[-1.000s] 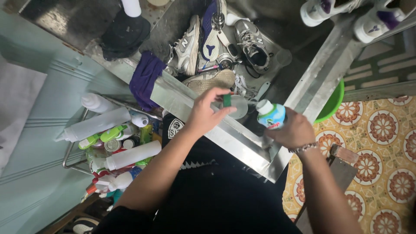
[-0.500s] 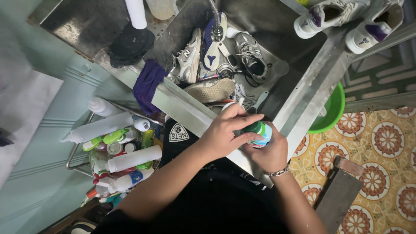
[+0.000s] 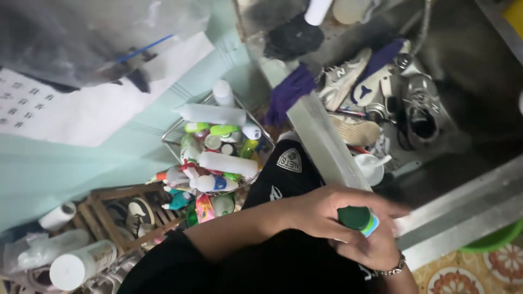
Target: The recorder is washing and scrubbing a shoe in a sink using a brush and cleaning solution.
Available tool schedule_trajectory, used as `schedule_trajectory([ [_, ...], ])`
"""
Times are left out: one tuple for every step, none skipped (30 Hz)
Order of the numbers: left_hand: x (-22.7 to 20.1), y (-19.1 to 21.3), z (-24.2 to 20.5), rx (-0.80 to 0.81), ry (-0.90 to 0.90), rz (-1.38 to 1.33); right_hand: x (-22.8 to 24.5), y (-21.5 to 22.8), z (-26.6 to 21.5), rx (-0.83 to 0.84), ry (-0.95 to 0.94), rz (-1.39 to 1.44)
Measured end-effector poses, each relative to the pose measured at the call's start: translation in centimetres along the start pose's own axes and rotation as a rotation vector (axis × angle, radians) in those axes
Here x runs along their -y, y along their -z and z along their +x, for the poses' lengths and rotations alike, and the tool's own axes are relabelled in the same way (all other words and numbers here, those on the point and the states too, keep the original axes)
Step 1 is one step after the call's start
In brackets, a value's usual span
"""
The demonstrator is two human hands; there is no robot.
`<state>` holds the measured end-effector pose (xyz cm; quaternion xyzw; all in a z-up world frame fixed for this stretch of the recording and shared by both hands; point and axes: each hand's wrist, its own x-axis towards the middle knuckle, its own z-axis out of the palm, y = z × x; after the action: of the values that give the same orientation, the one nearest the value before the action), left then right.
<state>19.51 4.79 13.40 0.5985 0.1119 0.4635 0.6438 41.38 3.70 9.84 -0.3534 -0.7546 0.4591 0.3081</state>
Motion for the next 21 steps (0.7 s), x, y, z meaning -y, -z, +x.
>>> schedule_trajectory([
  [0.1, 1.2, -0.5, -0.014, -0.004, 0.010, 0.0, -0.4, 0.9, 0.014, 0.009, 0.004],
  [0.2, 2.0, -1.0, -0.089, -0.032, 0.041, 0.4, -0.8, 1.2, 0.042, -0.033, 0.041],
  [0.5, 2.8, -1.4, -0.163, -0.061, 0.072, 0.6, -1.1, 1.5, 0.070, -0.074, 0.078],
  [0.8, 4.4, -2.7, -0.154, -0.063, 0.061, 1.0, -1.5, 2.0, 0.060, -0.083, 0.070],
  [1.2, 6.0, -4.0, -0.345, 0.002, 0.324, 1.3, -1.7, 2.6, 0.037, -0.093, 0.086],
  [1.7, 7.8, -4.9, -0.536, 0.060, 0.589, 1.5, -1.6, 3.3, 0.014, -0.097, 0.094],
  [0.7, 7.5, -5.5, -0.528, 0.049, 0.578, 2.0, -1.8, 4.3, 0.007, -0.100, 0.079],
  [-0.3, 7.3, -6.3, -0.580, 0.100, 0.459, 2.6, -2.3, 4.9, 0.027, -0.048, 0.026],
  [-1.3, 7.1, -6.9, -0.628, 0.154, 0.337, 3.1, -2.7, 5.6, 0.049, 0.002, -0.028],
  [-2.3, 6.1, -6.6, -0.604, 0.165, 0.312, 3.3, -3.9, 6.0, 0.029, -0.025, -0.037],
  [-3.4, 5.2, -6.4, -0.489, 0.120, 0.493, 3.4, -5.0, 6.4, 0.025, -0.082, 0.042],
  [-4.5, 4.6, -5.9, -0.372, 0.055, 0.678, 3.2, -6.0, 7.4, 0.020, -0.123, 0.117],
  [-4.0, 4.0, -5.9, -0.351, 0.047, 0.660, 3.2, -6.7, 7.7, -0.001, -0.135, 0.103],
  [-3.6, 3.3, -6.1, -0.496, 0.178, 0.689, 3.1, -7.4, 7.9, 0.004, -0.121, 0.058],
  [-3.2, 2.6, -6.3, -0.638, 0.313, 0.716, 3.1, -8.1, 8.2, 0.009, -0.107, 0.013],
  [-3.5, 2.9, -6.4, -0.623, 0.314, 0.706, 3.3, -7.8, 8.3, -0.004, -0.118, 0.007],
  [-3.7, 3.3, -6.5, -0.646, 0.396, 0.707, 3.5, -7.6, 8.5, 0.020, -0.069, 0.005],
  [-4.1, 3.6, -6.7, -0.676, 0.481, 0.710, 3.8, -7.4, 8.8, 0.051, -0.016, 0.006],
  [-3.7, 4.0, -7.1, -0.667, 0.483, 0.705, 4.2, -6.2, 9.2, 0.045, -0.024, 0.004],
  [-3.4, 4.4, -7.7, -0.748, 0.367, 0.769, 4.6, -5.2, 9.6, 0.015, 0.048, -0.012],
  [-3.1, 4.8, -8.2, -0.825, 0.248, 0.831, 5.1, -4.2, 10.0, -0.015, 0.121, -0.027],
])
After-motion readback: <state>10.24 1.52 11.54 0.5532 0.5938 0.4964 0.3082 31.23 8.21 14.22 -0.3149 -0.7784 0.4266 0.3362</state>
